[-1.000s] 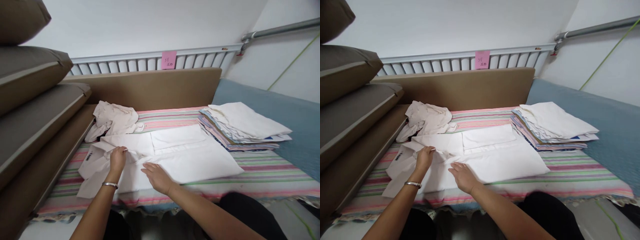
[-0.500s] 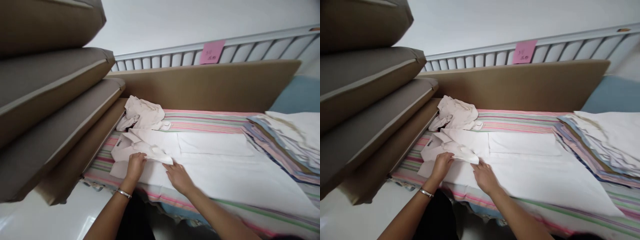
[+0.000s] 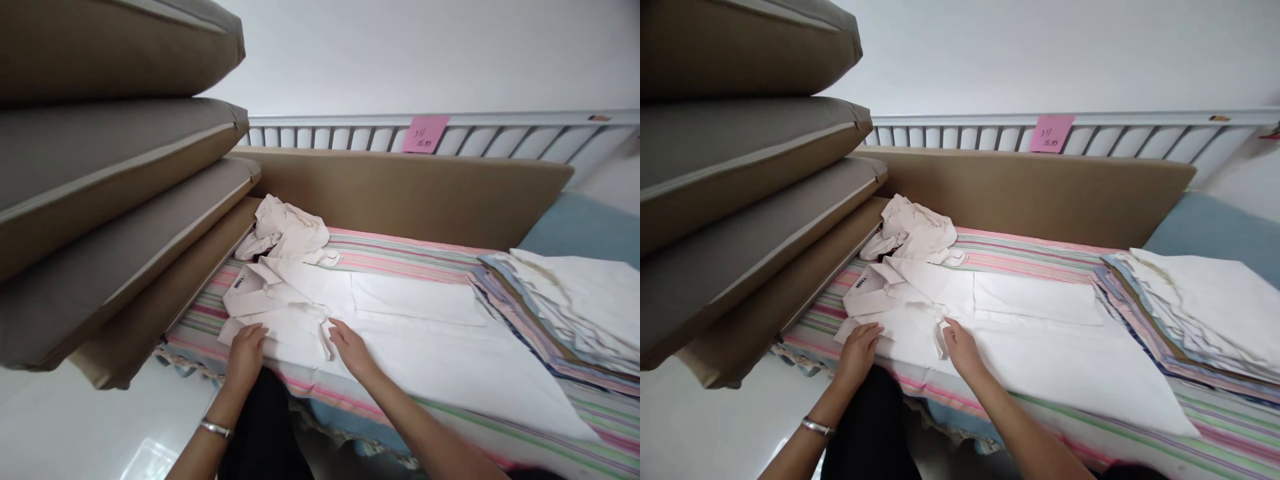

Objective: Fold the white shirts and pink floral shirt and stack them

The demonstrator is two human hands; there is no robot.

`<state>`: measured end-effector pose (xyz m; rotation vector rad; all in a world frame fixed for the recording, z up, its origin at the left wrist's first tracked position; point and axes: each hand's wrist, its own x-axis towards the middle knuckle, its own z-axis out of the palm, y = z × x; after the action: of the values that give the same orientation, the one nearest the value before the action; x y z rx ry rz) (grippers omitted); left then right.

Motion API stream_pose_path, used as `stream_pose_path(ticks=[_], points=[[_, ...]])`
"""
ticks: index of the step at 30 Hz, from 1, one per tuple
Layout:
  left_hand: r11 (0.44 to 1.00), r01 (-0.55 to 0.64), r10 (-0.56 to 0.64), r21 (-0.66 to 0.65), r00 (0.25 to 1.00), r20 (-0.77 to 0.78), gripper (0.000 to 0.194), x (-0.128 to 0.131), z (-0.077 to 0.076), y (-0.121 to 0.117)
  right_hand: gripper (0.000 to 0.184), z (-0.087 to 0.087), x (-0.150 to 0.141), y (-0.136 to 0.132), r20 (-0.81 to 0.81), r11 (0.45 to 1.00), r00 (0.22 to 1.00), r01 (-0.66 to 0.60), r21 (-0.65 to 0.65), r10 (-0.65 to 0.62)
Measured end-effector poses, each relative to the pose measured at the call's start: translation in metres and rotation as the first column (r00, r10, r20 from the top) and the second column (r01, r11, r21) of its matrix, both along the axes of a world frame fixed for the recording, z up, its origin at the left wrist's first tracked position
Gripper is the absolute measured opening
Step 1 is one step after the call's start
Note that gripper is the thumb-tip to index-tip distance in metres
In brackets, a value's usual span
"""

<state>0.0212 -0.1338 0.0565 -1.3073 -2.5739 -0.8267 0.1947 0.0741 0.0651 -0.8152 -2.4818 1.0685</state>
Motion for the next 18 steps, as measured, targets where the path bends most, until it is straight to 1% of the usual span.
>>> stream_pose_path(ticks=[1, 2, 3, 4, 5, 6, 7, 8, 9, 10, 11, 12, 13, 14, 15, 16, 17, 18], points=[[0.999, -0.044, 0.044, 0.008, 0.999, -0.031, 0.032, -0.004, -0.001, -0.004, 0.04, 0.003, -0.002, -0.002, 0.023, 1.0, 1.0, 0.021, -0.017, -0.021], [0.996, -0.088, 0.088, 0.003, 0.994, -0.06, 0.034, -0.008, -0.001, -0.008, 0.041, 0.008, -0.003, -0.005, 0.058, 0.999, 0.998, 0.036, 0.01, -0.037], [0.992, -0.127, 0.125, -0.016, 0.989, -0.083, 0.036, -0.012, -0.001, -0.012, 0.043, 0.012, -0.006, -0.01, 0.098, 0.996, 0.994, 0.044, 0.082, -0.052], [0.986, -0.162, 0.157, -0.043, 0.983, -0.1, 0.038, -0.015, 0.0, -0.014, 0.045, 0.018, -0.009, -0.015, 0.138, 0.982, 0.989, 0.032, 0.184, -0.058], [0.979, -0.188, 0.179, -0.077, 0.978, -0.11, 0.039, -0.017, 0.002, -0.016, 0.046, 0.023, -0.013, -0.02, 0.179, 0.955, 0.982, -0.001, 0.298, -0.055], [0.972, -0.206, 0.193, -0.115, 0.975, -0.114, 0.039, -0.019, 0.004, -0.017, 0.045, 0.028, -0.018, -0.025, 0.221, 0.914, 0.974, -0.05, 0.403, -0.045], [0.964, -0.215, 0.199, -0.153, 0.973, -0.114, 0.038, -0.021, 0.006, -0.017, 0.041, 0.032, -0.023, -0.029, 0.265, 0.869, 0.964, -0.107, 0.483, -0.029], [0.957, -0.22, 0.202, -0.19, 0.973, -0.111, 0.035, -0.022, 0.007, -0.016, 0.034, 0.035, -0.028, -0.031, 0.313, 0.832, 0.95, -0.162, 0.53, -0.015], [0.95, -0.222, 0.202, -0.221, 0.973, -0.107, 0.032, -0.023, 0.008, -0.015, 0.025, 0.037, -0.033, -0.031, 0.358, 0.815, 0.934, -0.2, 0.543, -0.01], [0.944, -0.221, 0.202, -0.243, 0.974, -0.103, 0.03, -0.024, 0.009, -0.013, 0.02, 0.039, -0.038, -0.029, 0.389, 0.825, 0.921, -0.206, 0.527, -0.018], [0.941, -0.22, 0.201, -0.258, 0.975, -0.099, 0.028, -0.024, 0.009, -0.012, 0.019, 0.039, -0.04, -0.026, 0.396, 0.855, 0.917, -0.174, 0.488, -0.039], [0.939, -0.218, 0.199, -0.265, 0.975, -0.097, 0.027, -0.025, 0.008, -0.011, 0.019, 0.039, -0.041, -0.021, 0.378, 0.897, 0.924, -0.112, 0.428, -0.066], [0.94, -0.215, 0.195, -0.266, 0.976, -0.099, 0.027, -0.025, 0.007, -0.01, 0.019, 0.039, -0.04, -0.016, 0.341, 0.94, 0.935, -0.03, 0.34, -0.093], [0.942, -0.213, 0.191, -0.259, 0.976, -0.107, 0.027, -0.025, 0.005, -0.01, 0.018, 0.037, -0.037, -0.011, 0.293, 0.975, 0.948, 0.06, 0.213, -0.123], [0.944, -0.221, 0.195, -0.244, 0.973, -0.124, 0.028, -0.025, 0.004, -0.01, 0.016, 0.036, -0.031, -0.006, 0.239, 0.988, 0.959, 0.148, 0.043, -0.154], [0.945, -0.237, 0.208, -0.223, 0.967, -0.147, 0.028, -0.026, 0.002, -0.011, 0.014, 0.034, -0.025, -0.002, 0.193, 0.959, 0.963, 0.221, -0.174, -0.187], [0.944, -0.261, 0.228, -0.2, 0.958, -0.173, 0.03, -0.027, 0.0, -0.012, 0.012, 0.032, -0.018, 0.001, 0.159, 0.878, 0.962, 0.269, -0.397, -0.223], [0.941, -0.289, 0.254, -0.176, 0.947, -0.195, 0.033, -0.029, -0.003, -0.013, 0.01, 0.03, -0.01, 0.004, 0.14, 0.758, 0.956, 0.291, -0.584, -0.259]])
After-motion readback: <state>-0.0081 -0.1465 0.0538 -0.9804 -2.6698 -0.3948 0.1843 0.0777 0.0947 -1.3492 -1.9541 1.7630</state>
